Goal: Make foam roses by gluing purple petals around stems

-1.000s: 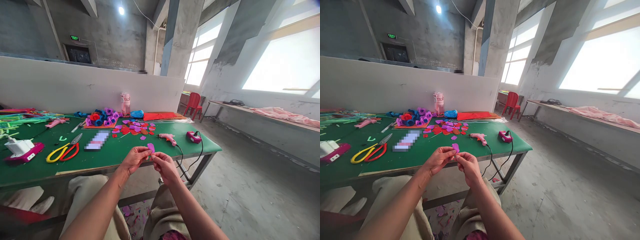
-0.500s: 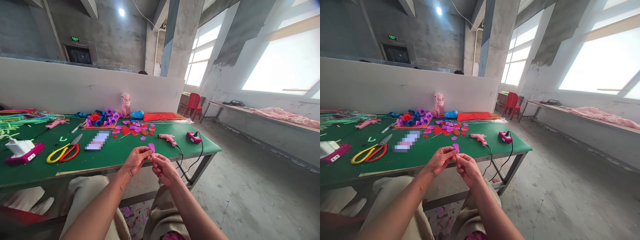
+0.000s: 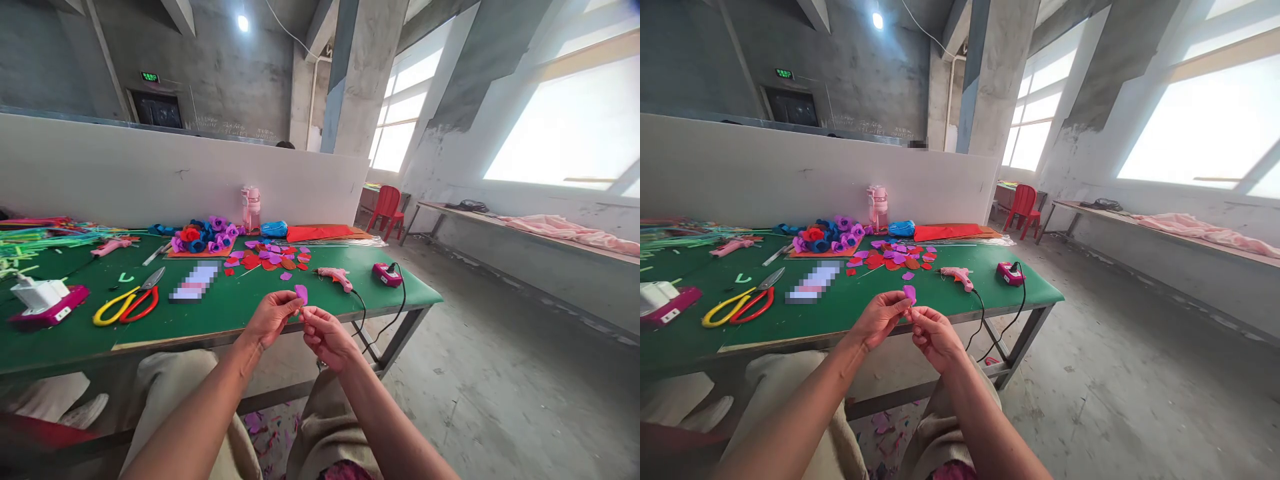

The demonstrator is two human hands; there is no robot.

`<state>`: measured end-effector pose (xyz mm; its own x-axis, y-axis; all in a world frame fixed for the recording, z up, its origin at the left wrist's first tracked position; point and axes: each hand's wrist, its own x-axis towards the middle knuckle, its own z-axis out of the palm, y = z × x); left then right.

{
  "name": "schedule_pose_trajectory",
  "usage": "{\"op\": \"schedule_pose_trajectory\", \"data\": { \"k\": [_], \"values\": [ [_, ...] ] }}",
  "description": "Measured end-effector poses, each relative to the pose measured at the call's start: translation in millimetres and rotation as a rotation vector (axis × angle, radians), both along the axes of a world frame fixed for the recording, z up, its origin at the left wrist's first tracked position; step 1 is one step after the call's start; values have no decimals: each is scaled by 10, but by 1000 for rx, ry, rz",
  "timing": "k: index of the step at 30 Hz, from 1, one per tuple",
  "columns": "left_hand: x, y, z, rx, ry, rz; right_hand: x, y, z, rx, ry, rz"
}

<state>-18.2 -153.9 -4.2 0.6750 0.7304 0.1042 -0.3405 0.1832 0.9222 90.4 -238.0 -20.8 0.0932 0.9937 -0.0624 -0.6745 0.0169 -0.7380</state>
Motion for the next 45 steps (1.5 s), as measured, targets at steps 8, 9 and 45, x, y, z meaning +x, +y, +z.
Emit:
{"op": "schedule_pose_trajectory", "data": {
  "k": [8, 9, 45],
  "values": [
    [3, 28, -20, 12, -6, 37, 20, -5, -6, -31, -27, 0],
    [3, 28, -18, 11, -7, 39, 20, -5, -6, -31, -21, 0],
    [-76, 66, 10, 10, 42, -108, -12, -53, -5, -9, 34, -2]
  ]
}}
